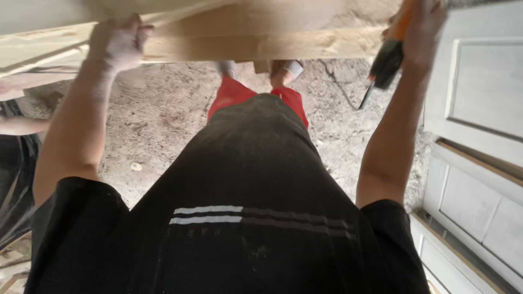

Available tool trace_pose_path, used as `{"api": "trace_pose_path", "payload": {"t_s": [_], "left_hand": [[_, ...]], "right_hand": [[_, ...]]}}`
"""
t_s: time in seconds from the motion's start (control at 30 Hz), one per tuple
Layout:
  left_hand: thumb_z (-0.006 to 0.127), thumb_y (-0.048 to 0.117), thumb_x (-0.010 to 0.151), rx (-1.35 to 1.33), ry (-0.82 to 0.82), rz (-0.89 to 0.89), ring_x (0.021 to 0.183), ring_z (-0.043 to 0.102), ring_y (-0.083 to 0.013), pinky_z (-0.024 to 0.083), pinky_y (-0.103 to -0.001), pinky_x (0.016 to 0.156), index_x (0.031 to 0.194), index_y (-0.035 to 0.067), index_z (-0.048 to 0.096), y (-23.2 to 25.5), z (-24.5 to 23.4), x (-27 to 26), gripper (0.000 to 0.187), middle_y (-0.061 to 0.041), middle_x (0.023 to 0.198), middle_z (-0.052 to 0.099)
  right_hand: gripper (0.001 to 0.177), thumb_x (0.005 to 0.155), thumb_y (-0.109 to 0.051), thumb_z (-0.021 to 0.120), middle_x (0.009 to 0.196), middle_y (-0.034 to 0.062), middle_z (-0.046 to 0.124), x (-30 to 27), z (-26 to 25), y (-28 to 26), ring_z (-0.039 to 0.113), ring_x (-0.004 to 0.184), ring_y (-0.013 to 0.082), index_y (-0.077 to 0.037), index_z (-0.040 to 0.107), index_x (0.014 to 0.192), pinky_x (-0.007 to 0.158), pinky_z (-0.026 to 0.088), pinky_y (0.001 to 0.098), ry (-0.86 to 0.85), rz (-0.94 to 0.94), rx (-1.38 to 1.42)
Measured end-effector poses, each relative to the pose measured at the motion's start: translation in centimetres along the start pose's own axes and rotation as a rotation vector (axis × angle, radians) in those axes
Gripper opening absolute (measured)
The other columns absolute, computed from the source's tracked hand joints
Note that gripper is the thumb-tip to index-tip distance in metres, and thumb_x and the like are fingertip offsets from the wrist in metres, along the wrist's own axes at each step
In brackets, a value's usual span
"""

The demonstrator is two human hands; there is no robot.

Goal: The person sands the edges and surfaces of several wooden boards and a thin wood strip using an angle grinder fitted with a sanding disc.

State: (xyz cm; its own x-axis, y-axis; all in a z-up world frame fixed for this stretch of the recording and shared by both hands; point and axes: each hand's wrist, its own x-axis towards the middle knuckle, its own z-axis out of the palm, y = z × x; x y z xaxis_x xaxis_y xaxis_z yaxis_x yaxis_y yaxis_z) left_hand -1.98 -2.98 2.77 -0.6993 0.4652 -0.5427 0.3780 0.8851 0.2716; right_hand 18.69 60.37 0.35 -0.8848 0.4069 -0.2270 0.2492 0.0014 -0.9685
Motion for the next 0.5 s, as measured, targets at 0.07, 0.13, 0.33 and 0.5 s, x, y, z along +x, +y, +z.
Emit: {"api": "trace_pose_path", "payload": {"t_s": [0.07,0.13,0.33,0.5], "left_hand": [[0.05,0.035,0.119,0.129,0.093,0.139,0.044,0.051,-0.0184,0.043,-0.034,0.037,0.103,0.003,0.065,-0.5,1.0,0.5,0.039,-0.008,0.072,0.066],[0.053,0.037,0.121,0.174,0.146,0.218,0.046,0.054,-0.0165,0.044,-0.032,0.039,0.107,0.005,0.067,-1.3,2.7,-0.1,0.038,-0.009,0.068,0.064],[0.058,0.037,0.12,0.134,0.398,0.375,0.062,0.064,-0.0202,0.055,-0.037,0.057,0.11,0.012,0.071,-3.0,4.3,0.8,0.03,-0.006,0.072,0.067],[0.061,0.041,0.115,0.281,0.383,0.35,0.05,0.062,-0.0241,0.051,-0.039,0.044,0.103,0.01,0.071,-3.3,4.3,1.1,0.034,-0.008,0.068,0.063]], "right_hand": [[0.045,0.114,-0.041,0.057,0.086,0.0157,0.067,-1.2,4.7,-0.3,0.074,0.072,0.0226,0.003,0.062,0.113,0.06,0.065,0.0336,-0.031,-0.014,-0.033],[0.052,0.113,-0.049,0.057,0.082,0.0145,0.064,-3.3,10.0,0.2,0.071,0.067,0.0209,0.003,0.063,0.109,0.054,0.062,0.0325,-0.081,-0.02,-0.062],[0.054,0.111,-0.046,0.048,0.079,0.0136,0.066,-7.1,25.3,-0.2,0.067,0.059,0.0142,0.005,0.065,0.11,0.04,0.056,0.0255,-0.147,-0.309,-0.582],[0.066,0.092,-0.063,0.059,0.077,0.0082,0.07,-10.6,34.3,-1.0,0.072,0.066,0.0198,-0.001,0.069,0.11,0.065,0.058,0.0372,-0.251,0.183,-0.419]]}}
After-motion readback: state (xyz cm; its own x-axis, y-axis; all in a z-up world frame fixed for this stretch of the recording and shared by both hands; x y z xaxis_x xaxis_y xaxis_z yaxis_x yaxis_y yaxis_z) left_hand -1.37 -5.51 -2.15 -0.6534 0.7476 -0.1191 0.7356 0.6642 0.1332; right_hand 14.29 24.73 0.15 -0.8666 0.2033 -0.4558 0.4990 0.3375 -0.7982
